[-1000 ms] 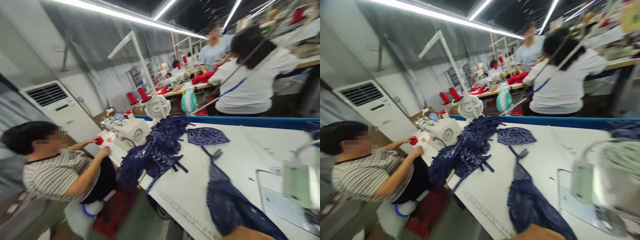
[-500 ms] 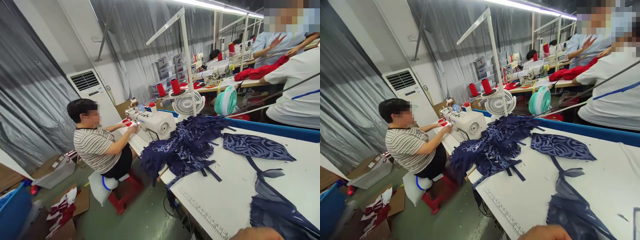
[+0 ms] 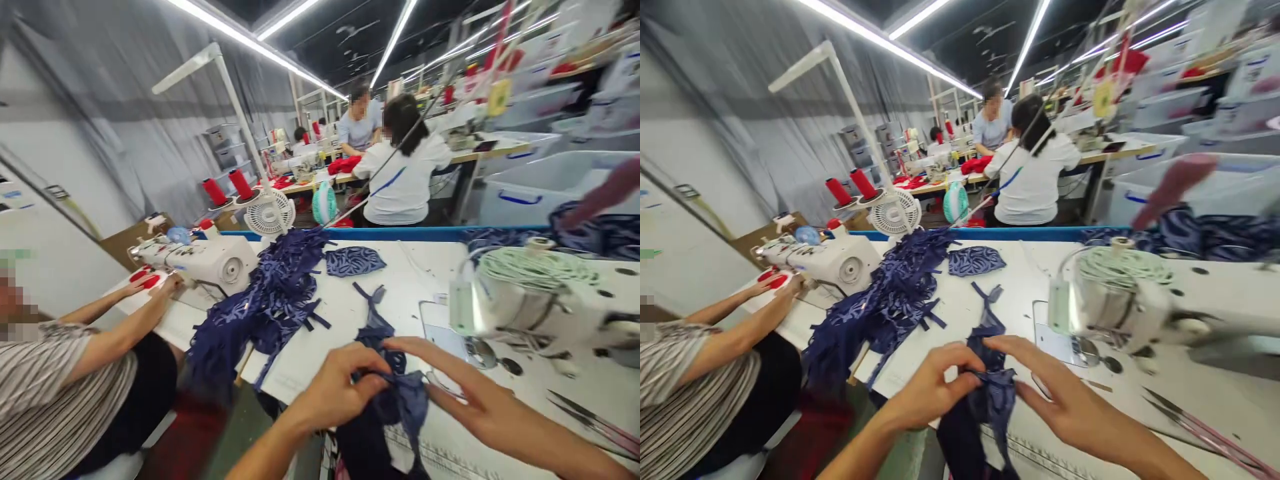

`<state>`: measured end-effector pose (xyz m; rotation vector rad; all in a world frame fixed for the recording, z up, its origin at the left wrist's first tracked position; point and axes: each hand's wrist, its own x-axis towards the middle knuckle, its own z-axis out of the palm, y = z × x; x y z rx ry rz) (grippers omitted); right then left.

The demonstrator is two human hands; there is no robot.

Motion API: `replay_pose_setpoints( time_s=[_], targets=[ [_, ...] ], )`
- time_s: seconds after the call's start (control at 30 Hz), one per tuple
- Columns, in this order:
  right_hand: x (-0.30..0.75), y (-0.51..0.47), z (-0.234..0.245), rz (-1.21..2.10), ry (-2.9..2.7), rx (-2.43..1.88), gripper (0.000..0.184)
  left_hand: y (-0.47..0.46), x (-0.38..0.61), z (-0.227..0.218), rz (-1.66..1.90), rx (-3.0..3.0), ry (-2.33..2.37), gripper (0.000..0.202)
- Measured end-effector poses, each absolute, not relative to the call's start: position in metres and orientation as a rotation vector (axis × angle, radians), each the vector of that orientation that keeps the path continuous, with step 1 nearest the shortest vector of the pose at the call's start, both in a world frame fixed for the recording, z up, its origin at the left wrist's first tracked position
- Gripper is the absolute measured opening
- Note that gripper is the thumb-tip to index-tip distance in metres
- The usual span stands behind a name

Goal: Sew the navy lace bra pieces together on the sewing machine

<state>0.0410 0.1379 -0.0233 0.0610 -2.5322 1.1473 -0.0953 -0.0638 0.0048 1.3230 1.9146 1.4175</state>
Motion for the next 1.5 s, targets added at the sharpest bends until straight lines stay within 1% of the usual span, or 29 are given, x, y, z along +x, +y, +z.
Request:
replay_pose_setpoints(
  time_s=[0.1,0.17,0.23,0.27,0.37,0.43,0.47,0.57,0.63,0.73,0.83,0.87,1.0,1.07,1.13,1.2,1.27,1.3,1.33,1.37,1.43,1.5],
  targets=[
    [0.026,0.125,-0.015,1.168,-2.569,0.134,0.026,-0.068,-0.113,0.025,1.292,1.362,1.959,0.012],
    [0.018,0.119,-0.015,0.993,-2.507,0.096,0.025,-0.070,-0.122,0.025,1.208,1.271,2.043,0.014],
    [0.015,0.117,-0.018,0.786,-2.430,0.059,0.025,-0.071,-0.128,0.014,1.167,1.179,2.091,0.010],
    [0.014,0.116,-0.019,0.736,-2.399,0.049,0.025,-0.069,-0.131,0.008,1.167,1.159,2.110,0.009],
    [0.008,0.113,-0.022,0.791,-2.344,-0.015,0.022,-0.052,-0.143,0.000,1.264,1.174,2.254,0.008],
    [0.001,0.110,-0.017,0.838,-2.299,-0.100,0.021,-0.031,-0.151,0.012,1.334,1.220,2.371,0.005],
    [-0.003,0.109,-0.014,0.847,-2.276,-0.153,0.020,-0.018,-0.154,0.021,1.367,1.274,2.415,0.006],
    [-0.004,0.109,-0.004,0.873,-2.208,-0.291,0.018,0.013,-0.154,0.045,1.430,1.654,2.462,0.009],
    [0.008,0.115,-0.007,0.927,-2.187,-0.393,0.018,0.024,-0.147,0.043,1.480,1.886,2.419,0.009],
    [0.034,0.126,-0.030,0.994,-2.224,-0.542,0.020,0.027,-0.134,0.014,1.540,1.846,2.340,0.016],
    [0.051,0.133,-0.056,0.975,-2.292,-0.570,0.033,0.024,-0.116,-0.016,1.489,1.776,2.287,0.018],
    [0.054,0.134,-0.062,0.971,-2.307,-0.568,0.034,0.022,-0.106,-0.024,1.489,1.744,2.306,0.019],
    [0.055,0.136,-0.067,0.954,-2.292,-0.624,0.029,-0.001,-0.048,-0.056,1.568,1.496,2.654,0.031],
    [0.057,0.137,-0.065,0.923,-2.264,-0.646,0.028,-0.021,-0.025,-0.081,1.428,1.626,2.753,0.047],
    [0.062,0.138,-0.063,0.899,-2.244,-0.628,0.025,-0.045,-0.025,-0.104,1.158,1.756,2.811,0.048],
    [0.067,0.138,-0.062,0.900,-2.237,-0.600,0.018,-0.069,-0.053,-0.113,0.886,1.709,2.949,0.051],
    [0.070,0.136,-0.061,0.910,-2.222,-0.593,0.015,-0.089,-0.099,-0.101,0.592,1.733,3.043,0.052],
    [0.071,0.135,-0.061,0.911,-2.207,-0.586,0.018,-0.096,-0.122,-0.090,0.465,1.638,3.147,0.053],
    [0.071,0.132,-0.061,0.913,-2.190,-0.579,0.020,-0.100,-0.142,-0.075,0.342,1.514,3.225,0.059],
    [0.071,0.129,-0.061,0.915,-2.171,-0.576,0.022,-0.102,-0.156,-0.060,0.295,1.420,3.259,0.063],
    [0.071,0.123,-0.062,0.931,-2.143,-0.587,0.022,-0.095,-0.164,-0.033,0.389,1.419,3.144,0.063],
    [0.073,0.117,-0.062,0.968,-2.146,-0.625,0.023,-0.075,-0.145,-0.019,0.683,1.543,2.858,0.047]
  ],
)
